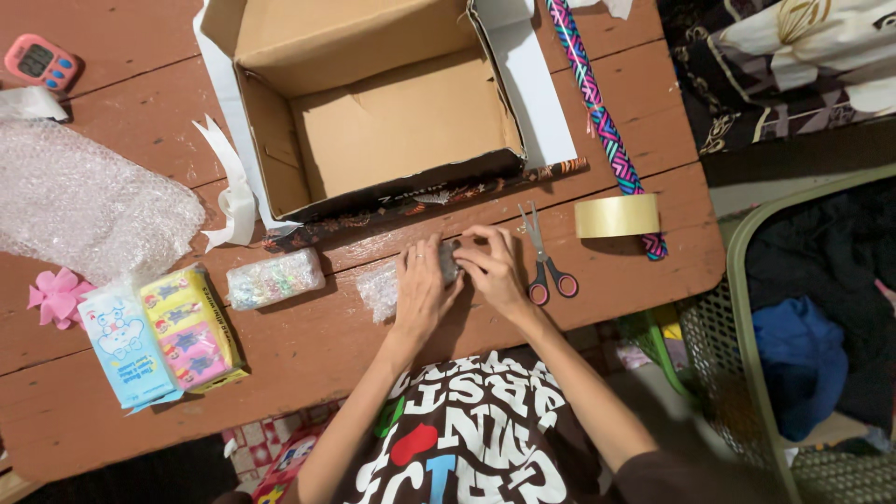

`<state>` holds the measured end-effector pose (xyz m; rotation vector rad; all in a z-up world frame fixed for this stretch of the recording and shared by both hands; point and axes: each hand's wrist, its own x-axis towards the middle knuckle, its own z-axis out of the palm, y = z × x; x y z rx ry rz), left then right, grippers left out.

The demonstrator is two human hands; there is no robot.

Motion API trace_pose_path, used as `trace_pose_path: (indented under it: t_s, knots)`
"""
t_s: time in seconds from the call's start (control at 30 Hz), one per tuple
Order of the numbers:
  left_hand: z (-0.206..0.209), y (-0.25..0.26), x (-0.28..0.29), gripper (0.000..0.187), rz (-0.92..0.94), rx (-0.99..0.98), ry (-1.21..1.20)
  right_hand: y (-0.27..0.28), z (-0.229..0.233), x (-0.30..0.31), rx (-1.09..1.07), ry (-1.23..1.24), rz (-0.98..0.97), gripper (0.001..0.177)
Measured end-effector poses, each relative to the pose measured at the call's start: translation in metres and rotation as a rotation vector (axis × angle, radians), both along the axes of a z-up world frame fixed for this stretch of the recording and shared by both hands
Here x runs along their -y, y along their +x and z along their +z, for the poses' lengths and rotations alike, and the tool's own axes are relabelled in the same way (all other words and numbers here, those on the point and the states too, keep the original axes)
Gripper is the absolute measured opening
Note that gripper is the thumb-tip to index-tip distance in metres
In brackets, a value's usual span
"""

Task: The person wraps small items in bubble wrap and secures them with clear tape. They use scissors to cut tape and repeatedly fold and seal the bubble wrap around each item, placing the wrapped items on the table.

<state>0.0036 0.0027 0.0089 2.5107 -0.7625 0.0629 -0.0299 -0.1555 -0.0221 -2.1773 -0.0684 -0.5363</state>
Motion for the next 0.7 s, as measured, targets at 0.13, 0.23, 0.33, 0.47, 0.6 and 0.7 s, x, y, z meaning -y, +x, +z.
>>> trace_pose_path:
  t_s: [0.13, 0.23, 0.33, 0.47, 0.6, 0.7]
  knots:
    - [0.006, 0.002, -0.001, 0.087, -0.017, -0.076, 0.026, -0.005, -0.002, 0.002, -0.047, 0.070, 0.009, 0.020]
    - [0.013, 0.004, -0.004, 0.093, -0.006, -0.103, 0.052, -0.010, -0.001, 0.002, -0.086, 0.161, -0.023, 0.020]
    - [0.018, -0.002, -0.014, 0.094, 0.019, -0.113, 0.148, -0.016, 0.005, 0.003, -0.058, 0.023, 0.014, 0.022]
    - [0.014, -0.002, -0.029, 0.086, 0.001, -0.081, 0.264, -0.027, 0.023, 0.007, -0.031, -0.137, 0.057, 0.028]
    - [0.013, 0.001, -0.035, 0.082, -0.016, -0.092, 0.363, -0.047, 0.043, 0.027, -0.189, -0.138, -0.068, 0.027]
    - [0.024, 0.006, -0.031, 0.084, -0.006, -0.037, 0.393, -0.060, 0.051, 0.040, -0.374, -0.322, -0.272, 0.034]
